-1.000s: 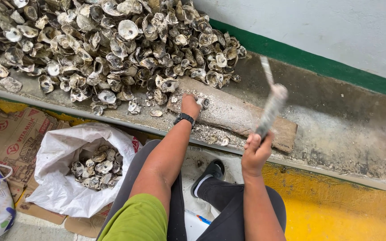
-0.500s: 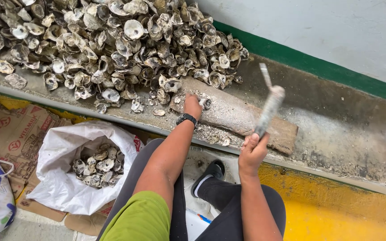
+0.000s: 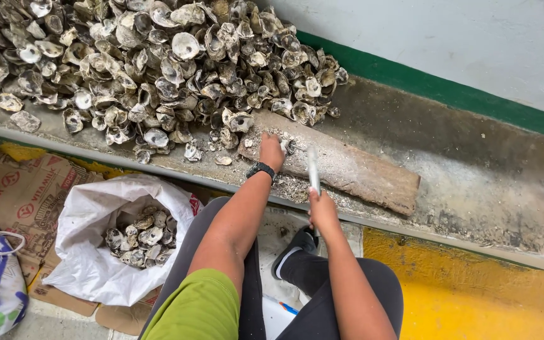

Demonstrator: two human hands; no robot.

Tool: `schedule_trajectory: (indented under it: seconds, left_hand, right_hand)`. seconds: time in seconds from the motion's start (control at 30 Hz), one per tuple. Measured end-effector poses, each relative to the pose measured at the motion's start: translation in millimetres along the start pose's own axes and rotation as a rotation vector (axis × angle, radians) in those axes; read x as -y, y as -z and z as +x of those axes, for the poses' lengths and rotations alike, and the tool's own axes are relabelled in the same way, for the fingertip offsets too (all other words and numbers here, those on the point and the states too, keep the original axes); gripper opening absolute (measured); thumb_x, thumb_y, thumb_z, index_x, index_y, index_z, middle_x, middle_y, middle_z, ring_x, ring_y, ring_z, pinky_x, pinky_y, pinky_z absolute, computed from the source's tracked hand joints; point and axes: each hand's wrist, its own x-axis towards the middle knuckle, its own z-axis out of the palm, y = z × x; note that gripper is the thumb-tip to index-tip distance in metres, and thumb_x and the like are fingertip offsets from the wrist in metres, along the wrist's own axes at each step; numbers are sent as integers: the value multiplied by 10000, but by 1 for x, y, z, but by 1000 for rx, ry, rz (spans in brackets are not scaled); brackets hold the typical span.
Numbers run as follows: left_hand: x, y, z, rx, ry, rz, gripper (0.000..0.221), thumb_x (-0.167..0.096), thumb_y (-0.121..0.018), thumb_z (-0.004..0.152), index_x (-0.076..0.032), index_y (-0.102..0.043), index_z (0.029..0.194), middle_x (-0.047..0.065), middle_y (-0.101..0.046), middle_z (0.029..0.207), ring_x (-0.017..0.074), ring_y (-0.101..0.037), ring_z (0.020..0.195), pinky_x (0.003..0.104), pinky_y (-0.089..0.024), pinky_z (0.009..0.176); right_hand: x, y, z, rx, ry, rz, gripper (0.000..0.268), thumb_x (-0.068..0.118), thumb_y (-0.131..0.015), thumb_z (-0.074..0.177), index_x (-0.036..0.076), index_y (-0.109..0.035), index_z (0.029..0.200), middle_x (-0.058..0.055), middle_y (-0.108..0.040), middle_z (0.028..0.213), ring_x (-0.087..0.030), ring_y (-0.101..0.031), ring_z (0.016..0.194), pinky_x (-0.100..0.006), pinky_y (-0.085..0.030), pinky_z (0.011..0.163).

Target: The recorder is sitting and using a metal scraper to process oyster shells before placing them into a bag.

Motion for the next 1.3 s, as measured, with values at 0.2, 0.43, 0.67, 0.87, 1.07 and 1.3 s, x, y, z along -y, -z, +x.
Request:
schedule_trajectory:
  seconds: [0.2,0.43,0.67,0.87,1.07,1.3]
  left_hand:
    - [16,-21,4,-15,23,-4,270,119,-662,863,-1,-664,1105,221,-536,1248,410,-631,1073,456,-532,939]
    - [26,-19,26,-24,-24,-250,192,43,-771,772,-4,-750,957,187,-606,1124,314,-617,1029,387,-520,937]
    - [15,-5,40,314,349,-1231,334,110,-557,798,5,-743,1055,85,-747,1106,152,-681,910,273,-561,869]
    - [23,-14,38,221,294,-880,221,38,-639,844,-20,-732,1035,65,-706,857,120,-645,700,269,-543,633]
    - [27,-16,35,219,409,-709,161,-106,-670,938,49,-705,957,145,-707,778,215,-677,603,315,-576,503]
    - [44,-28,42,41,229,-82,336,-285,-751,821,44,-730,887,274,-706,918,449,-675,909,507,-530,869]
  right_hand:
    - [53,47,-38,168,-170,181,363,434,-508,1032,121,-551,1211,-35,-598,668,-142,-518,497,-314,-464,446]
    - [32,98,-27,19,-204,691,306,405,-566,1009,113,-587,1098,-2,-552,669,-99,-483,496,-257,-427,413]
    - [-2,106,-20,-109,-50,883,312,365,-569,1043,56,-614,1043,25,-550,681,-68,-506,508,-246,-436,418]
    - [9,92,-20,-67,-75,440,357,389,-608,1010,34,-640,1026,-63,-589,637,-161,-548,506,-335,-446,458]
    - [3,73,-15,-158,109,152,437,449,-595,1009,15,-647,992,-179,-657,687,-331,-656,636,-473,-505,630]
    - [34,64,-25,-59,49,8,416,448,-514,1022,55,-620,1108,-212,-706,776,-411,-702,744,-516,-516,695]
